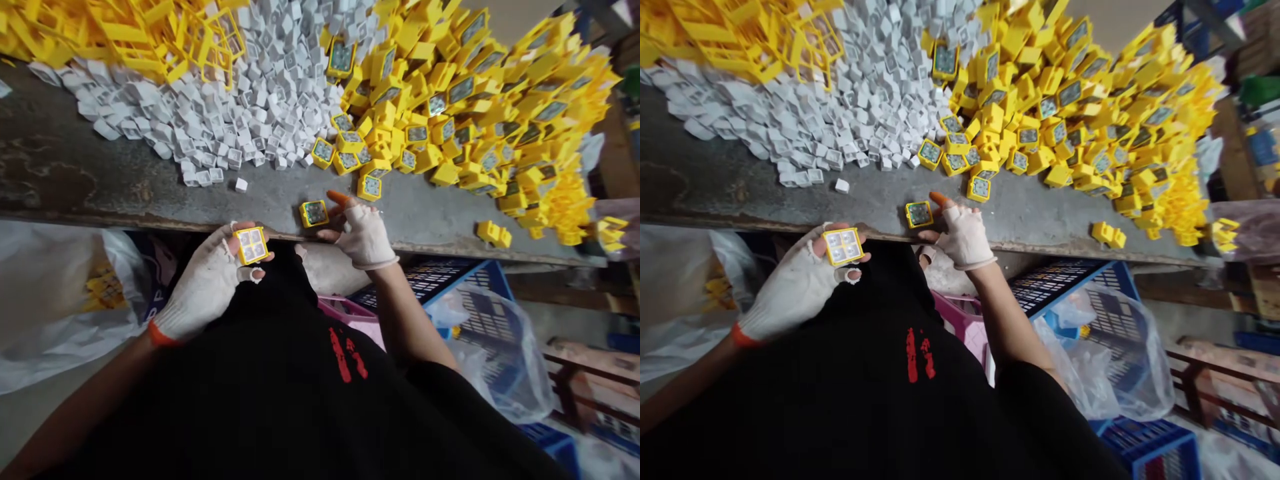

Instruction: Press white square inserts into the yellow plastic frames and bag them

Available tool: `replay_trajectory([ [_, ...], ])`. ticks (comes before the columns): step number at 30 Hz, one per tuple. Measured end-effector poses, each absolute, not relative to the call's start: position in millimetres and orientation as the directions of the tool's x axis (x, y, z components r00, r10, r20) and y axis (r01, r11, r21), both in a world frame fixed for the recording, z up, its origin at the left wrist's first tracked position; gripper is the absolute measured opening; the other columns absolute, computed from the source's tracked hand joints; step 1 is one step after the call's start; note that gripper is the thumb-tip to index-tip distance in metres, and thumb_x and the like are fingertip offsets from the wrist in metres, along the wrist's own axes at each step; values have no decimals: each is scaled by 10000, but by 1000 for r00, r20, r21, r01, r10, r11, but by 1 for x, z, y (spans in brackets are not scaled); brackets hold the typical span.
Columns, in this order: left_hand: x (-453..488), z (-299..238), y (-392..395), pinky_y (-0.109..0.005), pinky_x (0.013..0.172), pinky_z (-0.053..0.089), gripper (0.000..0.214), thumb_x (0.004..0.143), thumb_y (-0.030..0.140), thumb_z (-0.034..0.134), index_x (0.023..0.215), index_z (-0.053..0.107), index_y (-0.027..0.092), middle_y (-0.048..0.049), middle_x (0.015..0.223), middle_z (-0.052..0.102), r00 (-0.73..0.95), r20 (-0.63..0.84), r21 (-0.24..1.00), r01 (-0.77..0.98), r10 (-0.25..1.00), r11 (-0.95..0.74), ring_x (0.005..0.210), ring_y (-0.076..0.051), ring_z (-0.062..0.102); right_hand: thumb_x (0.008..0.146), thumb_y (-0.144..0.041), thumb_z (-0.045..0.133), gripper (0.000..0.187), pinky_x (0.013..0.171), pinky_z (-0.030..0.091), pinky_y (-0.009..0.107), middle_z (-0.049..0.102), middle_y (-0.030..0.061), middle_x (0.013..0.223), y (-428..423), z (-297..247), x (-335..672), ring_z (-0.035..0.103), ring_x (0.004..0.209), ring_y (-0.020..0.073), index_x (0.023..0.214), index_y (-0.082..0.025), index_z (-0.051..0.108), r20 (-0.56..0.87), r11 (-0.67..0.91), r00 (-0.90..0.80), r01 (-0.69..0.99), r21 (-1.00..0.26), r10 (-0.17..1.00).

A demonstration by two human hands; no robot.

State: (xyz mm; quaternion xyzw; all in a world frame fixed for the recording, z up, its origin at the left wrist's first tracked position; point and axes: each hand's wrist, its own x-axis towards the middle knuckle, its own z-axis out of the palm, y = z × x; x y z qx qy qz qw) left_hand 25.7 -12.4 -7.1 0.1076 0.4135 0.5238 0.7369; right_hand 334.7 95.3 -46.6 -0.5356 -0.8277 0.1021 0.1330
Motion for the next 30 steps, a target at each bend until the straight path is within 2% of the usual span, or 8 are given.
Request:
replay_trajectory([
  [5,23,-20,-15,-291,644,691,435,781,401,1122,1089,877,217,-70,1147,895,139,-457,566,-716,879,408,907,-256,873,939,-382,894,758,1222,568,661,725,193,1659,110,-25,335,718,1416,441,1662,-270,692,82,609,-616,736,-297,784],
  [11,19,-23,-21,-295,639,686,468,769,411,1128,1107,877,207,-66,1121,893,120,-454,561,-731,883,387,894,-254,869,1013,-635,827,507,938,637,447,836,40,1003,147,-7,312,782,940,259,1308,-225,869,-146,417,-609,679,-605,780],
  [14,19,-21,-21,-312,645,686,445,782,400,1114,1100,866,210,-66,1089,891,110,-463,558,-735,880,385,884,-262,867,1026,-642,815,475,850,588,380,737,7,776,172,0,300,722,822,209,861,-197,821,-257,329,-557,738,-589,790],
  [16,21,-20,-21,-314,645,681,425,798,386,1101,1101,860,211,-69,1081,888,112,-469,561,-728,876,394,889,-270,868,1034,-510,817,399,852,572,376,734,18,764,184,-1,292,712,833,214,786,-199,782,-221,285,-446,809,-514,867],
  [19,21,-21,-21,-315,642,670,418,805,375,1090,1105,850,209,-80,1090,883,115,-476,567,-717,872,405,895,-277,862,1002,-322,792,166,883,587,383,787,37,843,186,-8,292,736,877,230,971,-176,865,-152,195,-288,874,-445,945],
  [22,21,-24,-21,-321,630,666,402,819,367,1069,1112,842,212,-82,1087,874,88,-487,570,-722,869,393,884,-277,847,1052,-287,650,331,862,629,398,826,57,918,175,-10,309,750,831,220,1242,-156,888,-141,160,-258,859,-486,956],
  [27,22,-30,-17,-317,623,661,262,905,276,937,1123,823,186,-105,1125,863,79,-502,618,-664,862,420,873,-269,834,990,-225,708,611,1190,627,571,812,127,1528,168,1,330,783,1361,348,1597,-278,758,17,605,-639,718,-343,769],
  [30,27,-28,-17,-293,599,644,245,932,295,910,1121,818,170,-111,1098,867,67,-507,627,-656,860,420,835,-256,835,936,-301,865,728,1273,577,670,738,140,1679,171,4,319,711,1512,441,1650,-304,718,-90,749,-778,624,-222,621],
])
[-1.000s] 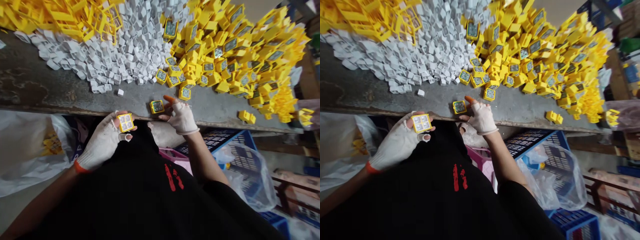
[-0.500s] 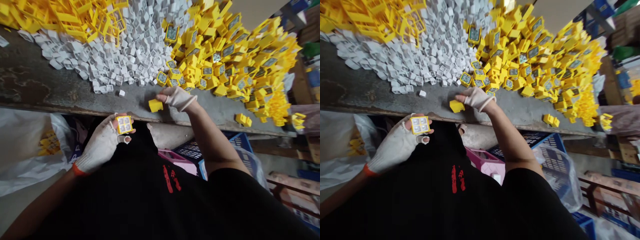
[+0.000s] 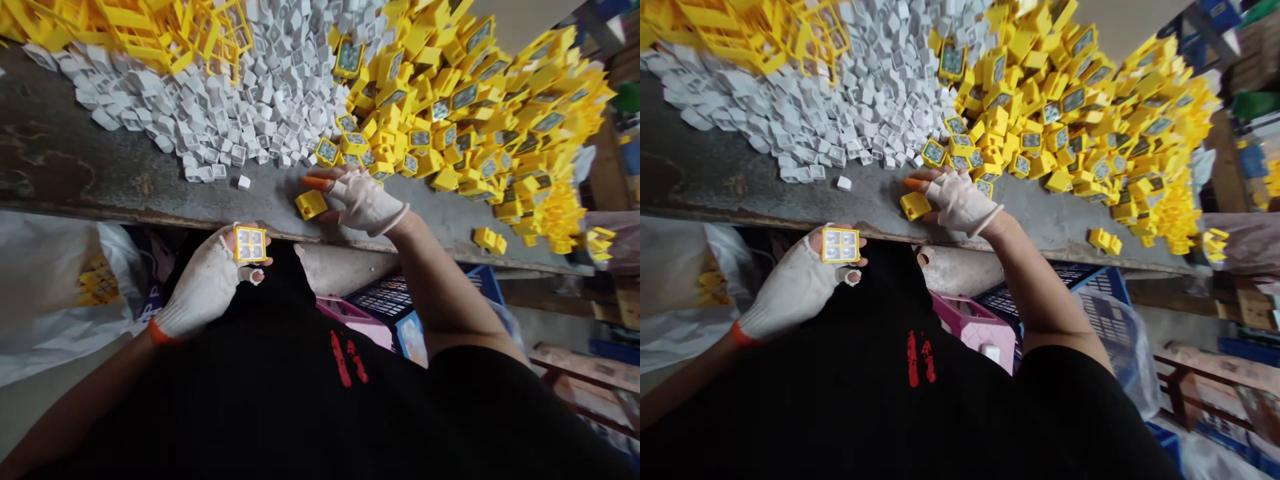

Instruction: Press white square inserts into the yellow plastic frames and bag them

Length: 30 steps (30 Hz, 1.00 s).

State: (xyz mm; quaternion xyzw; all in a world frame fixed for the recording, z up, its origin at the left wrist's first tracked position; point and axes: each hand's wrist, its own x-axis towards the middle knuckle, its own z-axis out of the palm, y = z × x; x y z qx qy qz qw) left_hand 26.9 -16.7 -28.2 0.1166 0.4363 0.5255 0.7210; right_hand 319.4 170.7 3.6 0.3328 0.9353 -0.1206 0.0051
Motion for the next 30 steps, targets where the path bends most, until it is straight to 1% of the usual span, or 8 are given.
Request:
replay_trajectory([
  [2,29,-26,-19,-281,598,642,258,944,317,919,1128,817,167,-110,1104,872,59,-496,623,-671,866,402,814,-241,839,982,-414,878,625,1193,641,637,823,156,1529,167,5,307,785,1382,430,1582,-272,772,-103,774,-805,590,-229,584],
  [7,29,-20,-25,-277,606,661,390,967,382,944,1293,821,208,-75,1104,883,82,-446,553,-758,891,346,835,-245,871,1127,-645,752,599,1046,739,476,874,112,1383,125,13,278,854,1194,298,1607,-287,733,389,879,-818,268,-395,424],
  [9,29,-17,-26,-277,616,673,413,1005,381,914,1377,810,234,-82,1194,897,94,-454,532,-769,886,355,934,-269,893,1140,-643,737,584,1033,751,469,875,77,1380,108,16,268,859,1190,277,1643,-350,696,454,886,-798,202,-417,395],
  [13,31,-13,-25,-280,653,704,339,1043,363,883,1349,832,226,-102,1303,901,84,-459,546,-758,884,356,1145,-312,888,1147,-715,674,596,1029,759,502,860,76,1396,94,14,253,858,1215,286,1634,-371,699,409,877,-807,259,-405,426],
  [20,32,-15,-25,-277,666,719,265,1022,359,914,1236,870,211,-90,1196,909,54,-452,593,-728,891,345,1121,-305,892,1158,-680,669,567,1096,715,511,856,83,1420,93,15,248,839,1231,294,1629,-367,714,376,875,-833,233,-425,405],
  [26,33,-19,-31,-372,740,755,520,907,550,1009,1272,885,199,-131,1233,888,-4,-378,696,-661,926,281,1194,-374,868,1130,-764,632,593,1106,672,546,882,80,1378,83,24,244,828,1205,349,1584,-414,781,206,830,-853,364,-424,479],
  [28,30,-14,-33,-424,843,771,632,875,605,1029,1324,876,187,-145,1271,882,-21,-346,754,-601,938,265,1248,-399,850,1149,-727,619,584,1080,658,571,880,100,1396,76,21,241,824,1216,367,1599,-388,777,224,847,-857,357,-394,465],
  [30,25,-7,-34,-442,1001,748,692,809,531,1097,1357,857,184,-138,1315,874,-58,-333,830,-492,941,263,1347,-418,809,1188,-628,600,497,1076,642,581,878,111,1409,69,13,237,818,1244,366,1570,-378,796,266,852,-837,369,-371,479],
])
